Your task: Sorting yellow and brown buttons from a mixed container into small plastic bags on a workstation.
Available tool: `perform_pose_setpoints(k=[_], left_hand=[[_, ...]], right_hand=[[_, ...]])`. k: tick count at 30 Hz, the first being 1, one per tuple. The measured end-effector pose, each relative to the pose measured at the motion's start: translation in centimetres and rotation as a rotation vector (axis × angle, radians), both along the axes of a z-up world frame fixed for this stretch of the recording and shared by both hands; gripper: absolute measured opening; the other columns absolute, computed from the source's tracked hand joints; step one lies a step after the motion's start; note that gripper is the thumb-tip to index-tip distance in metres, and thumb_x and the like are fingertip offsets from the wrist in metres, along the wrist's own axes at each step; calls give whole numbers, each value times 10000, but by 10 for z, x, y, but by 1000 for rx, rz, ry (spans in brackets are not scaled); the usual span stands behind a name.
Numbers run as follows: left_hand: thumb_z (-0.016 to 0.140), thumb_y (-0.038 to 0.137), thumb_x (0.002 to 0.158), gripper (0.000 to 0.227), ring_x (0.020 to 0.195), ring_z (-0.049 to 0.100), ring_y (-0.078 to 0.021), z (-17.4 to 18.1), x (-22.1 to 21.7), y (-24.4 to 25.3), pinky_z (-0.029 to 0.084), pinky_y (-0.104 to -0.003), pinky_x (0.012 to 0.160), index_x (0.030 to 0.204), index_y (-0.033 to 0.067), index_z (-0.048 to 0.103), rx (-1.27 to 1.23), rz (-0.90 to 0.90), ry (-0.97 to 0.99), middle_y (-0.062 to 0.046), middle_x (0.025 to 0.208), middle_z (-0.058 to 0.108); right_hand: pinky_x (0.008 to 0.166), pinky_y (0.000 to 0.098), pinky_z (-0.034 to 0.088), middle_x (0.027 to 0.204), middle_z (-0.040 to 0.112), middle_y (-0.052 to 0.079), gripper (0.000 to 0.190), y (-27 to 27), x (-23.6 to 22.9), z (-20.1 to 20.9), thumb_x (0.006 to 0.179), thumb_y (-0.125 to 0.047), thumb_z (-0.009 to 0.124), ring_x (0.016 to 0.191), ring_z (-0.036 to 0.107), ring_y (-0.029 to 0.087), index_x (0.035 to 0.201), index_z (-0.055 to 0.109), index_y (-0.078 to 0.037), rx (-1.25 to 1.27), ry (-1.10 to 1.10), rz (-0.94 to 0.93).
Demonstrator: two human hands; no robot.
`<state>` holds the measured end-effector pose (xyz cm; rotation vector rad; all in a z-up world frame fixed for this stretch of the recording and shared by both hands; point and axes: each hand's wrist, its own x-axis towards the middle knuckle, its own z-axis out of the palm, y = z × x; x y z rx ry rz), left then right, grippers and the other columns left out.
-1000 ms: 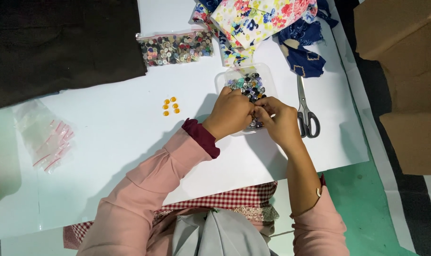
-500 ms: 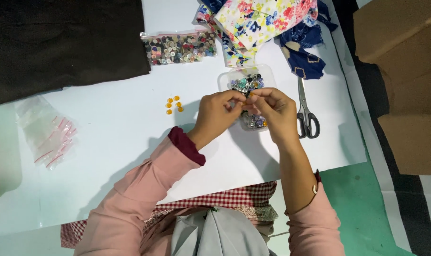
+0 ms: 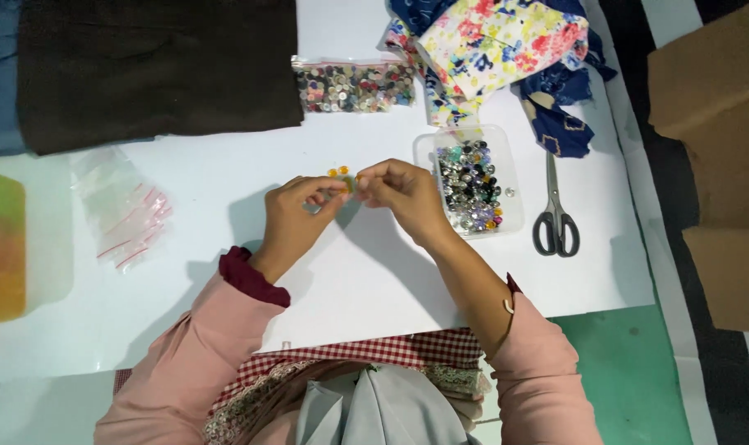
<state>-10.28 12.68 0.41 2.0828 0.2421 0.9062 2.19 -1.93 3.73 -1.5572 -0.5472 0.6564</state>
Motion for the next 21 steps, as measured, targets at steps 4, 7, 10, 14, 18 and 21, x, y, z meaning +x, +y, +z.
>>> perform_pose_setpoints(k=[4, 7, 10, 14, 18, 21], left_hand=[[854, 54, 761, 219, 679, 663, -140, -13, -19, 17, 552, -231, 641, 950, 149, 796, 50, 38, 55, 2, 808, 764], [811, 30, 783, 199, 712, 642, -158, -18, -26, 17, 544, -271, 685, 928, 165, 793, 59, 51, 92, 6, 811, 746], [804, 34, 797, 178, 750, 638, -183, -19, -25, 13, 536, -301, 727, 936, 145, 794, 96, 23, 147, -21, 831, 744], [777, 63, 881, 164, 827, 641, -177, -10, -24, 8, 518, -287, 782, 1031, 124, 807, 161, -2, 311, -56, 882, 744], [775, 101, 907, 154, 846, 627, -169, -11, -24, 7, 507, -271, 778, 1053, 136, 808, 269, 39, 326, -55, 872, 727], [780, 108, 913, 140, 844, 619, -170, -14, -24, 7, 508, -265, 769, 1048, 131, 812, 311, 47, 300, -63, 863, 718]], right_hand=[[710, 313, 648, 820, 751, 150, 98, 6, 2, -23, 931, -74, 729, 786, 750, 199, 994, 768, -10, -180, -136, 78], [664, 305, 639, 806, 732, 155, 94, 8, 6, -42, 931, -49, 724, 754, 731, 194, 996, 765, 5, -277, -254, 95], [620, 287, 621, 777, 699, 118, 81, 9, 5, -48, 923, -55, 732, 720, 693, 157, 977, 774, -11, -373, -285, 111], [631, 316, 611, 799, 704, 141, 84, 11, 0, -41, 908, -74, 757, 748, 699, 198, 961, 780, -14, -442, -376, 125], [644, 320, 608, 791, 710, 138, 66, 12, -4, -34, 894, -73, 762, 753, 710, 222, 935, 779, -25, -455, -444, 134], [651, 325, 602, 791, 712, 134, 66, 10, -5, -32, 885, -77, 766, 754, 709, 228, 930, 779, -30, -456, -465, 143]])
